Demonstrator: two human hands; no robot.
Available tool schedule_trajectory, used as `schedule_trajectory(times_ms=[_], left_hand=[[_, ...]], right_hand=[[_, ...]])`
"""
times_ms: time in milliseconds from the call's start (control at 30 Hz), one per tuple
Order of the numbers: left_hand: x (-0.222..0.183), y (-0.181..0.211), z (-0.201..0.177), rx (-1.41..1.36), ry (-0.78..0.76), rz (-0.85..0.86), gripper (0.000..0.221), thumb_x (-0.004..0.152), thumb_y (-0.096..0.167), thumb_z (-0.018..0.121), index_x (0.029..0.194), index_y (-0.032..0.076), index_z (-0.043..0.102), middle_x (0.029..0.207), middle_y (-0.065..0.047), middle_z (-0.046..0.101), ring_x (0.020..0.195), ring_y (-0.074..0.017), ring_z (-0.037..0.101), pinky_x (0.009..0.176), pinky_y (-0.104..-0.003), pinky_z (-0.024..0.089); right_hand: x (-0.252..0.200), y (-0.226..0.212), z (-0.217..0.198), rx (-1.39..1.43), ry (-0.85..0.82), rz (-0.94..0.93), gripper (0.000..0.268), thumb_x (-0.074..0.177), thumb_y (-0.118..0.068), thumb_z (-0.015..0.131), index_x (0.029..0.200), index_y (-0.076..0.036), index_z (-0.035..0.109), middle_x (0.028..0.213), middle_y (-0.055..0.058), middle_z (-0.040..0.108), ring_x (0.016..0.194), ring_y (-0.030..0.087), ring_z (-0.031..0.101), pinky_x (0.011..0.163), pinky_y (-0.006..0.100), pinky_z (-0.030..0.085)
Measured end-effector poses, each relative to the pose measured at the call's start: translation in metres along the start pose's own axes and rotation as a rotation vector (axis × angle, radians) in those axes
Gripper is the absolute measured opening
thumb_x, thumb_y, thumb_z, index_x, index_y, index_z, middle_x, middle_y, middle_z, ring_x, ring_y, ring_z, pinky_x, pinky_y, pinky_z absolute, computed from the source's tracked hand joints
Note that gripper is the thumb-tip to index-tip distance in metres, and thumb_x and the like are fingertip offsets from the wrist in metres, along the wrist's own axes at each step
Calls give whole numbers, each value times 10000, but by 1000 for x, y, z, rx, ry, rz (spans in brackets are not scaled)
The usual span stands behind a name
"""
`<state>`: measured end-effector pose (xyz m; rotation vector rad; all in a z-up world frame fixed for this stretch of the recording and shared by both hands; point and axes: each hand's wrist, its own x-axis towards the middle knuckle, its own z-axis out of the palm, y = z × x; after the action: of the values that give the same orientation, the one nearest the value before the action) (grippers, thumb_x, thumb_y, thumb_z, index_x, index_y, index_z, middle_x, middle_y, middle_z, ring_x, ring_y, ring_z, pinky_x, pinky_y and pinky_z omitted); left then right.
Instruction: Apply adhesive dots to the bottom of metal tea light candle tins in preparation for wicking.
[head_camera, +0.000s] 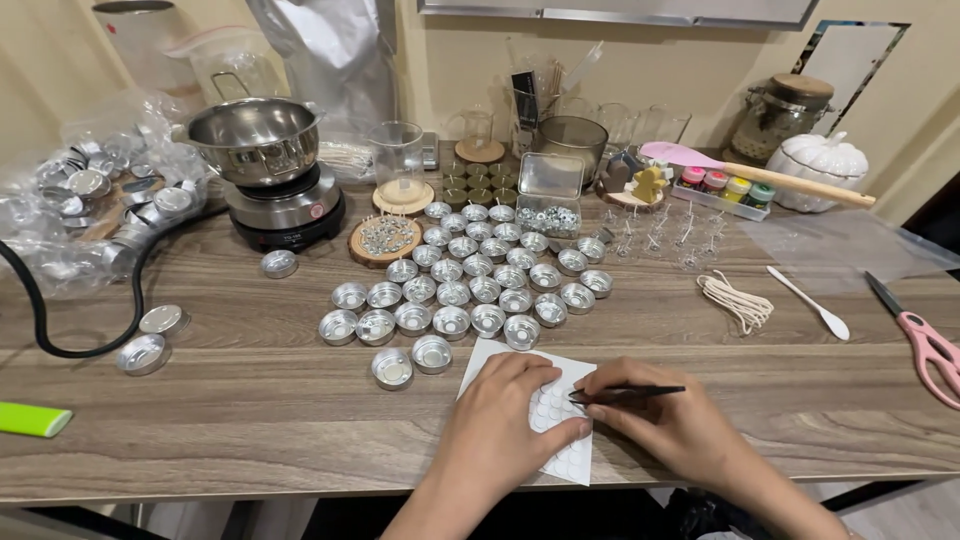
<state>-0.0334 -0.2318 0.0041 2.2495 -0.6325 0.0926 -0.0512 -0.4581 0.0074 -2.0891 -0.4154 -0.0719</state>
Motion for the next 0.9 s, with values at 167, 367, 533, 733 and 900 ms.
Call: schedule_trajectory(times_ms=[167,367,533,733,900], left_hand=[[0,-2,1,6,8,8,618,733,438,849,1183,36,714,1273,-91,659,1248,-269,576,1040,-421,462],[-1,1,-3,-27,30,8,684,746,472,844,1223,12,672,1281,-140,649,1238,-295,586,1045,-429,472],[-10,-16,-4,-44,172,-115,586,897,533,703,1301,109,669,1289,-81,665,1229,-250,608,1049,-452,495],[-20,-18,-73,363,325,-475,771,670,536,831,1319,159,653,1408,-147,466,1375,-380,303,1087,-555,249],[-20,-20,-84,410,215,-509,749,669,557,860,1289,181,671,1408,-137,454,1387,-369,255,1119,-559,161]], right_hand=[[-1,0,1,-215,17,-167,170,828,-104,802,983,-55,752,983,44,826,902,160,758,784,282,633],[1,15,-1,18,153,-124,139,850,-63,753,972,4,759,1040,103,801,968,216,760,849,352,605],[25,3,12,76,200,-128,172,876,-107,723,1025,-22,741,1063,97,796,954,195,777,829,344,618],[74,-32,59,181,71,-216,192,896,-115,724,1069,-34,700,1034,90,771,940,179,771,825,328,646],[102,-46,83,81,-12,-238,196,898,-140,724,1061,-36,691,1037,62,763,966,153,769,853,315,613]])
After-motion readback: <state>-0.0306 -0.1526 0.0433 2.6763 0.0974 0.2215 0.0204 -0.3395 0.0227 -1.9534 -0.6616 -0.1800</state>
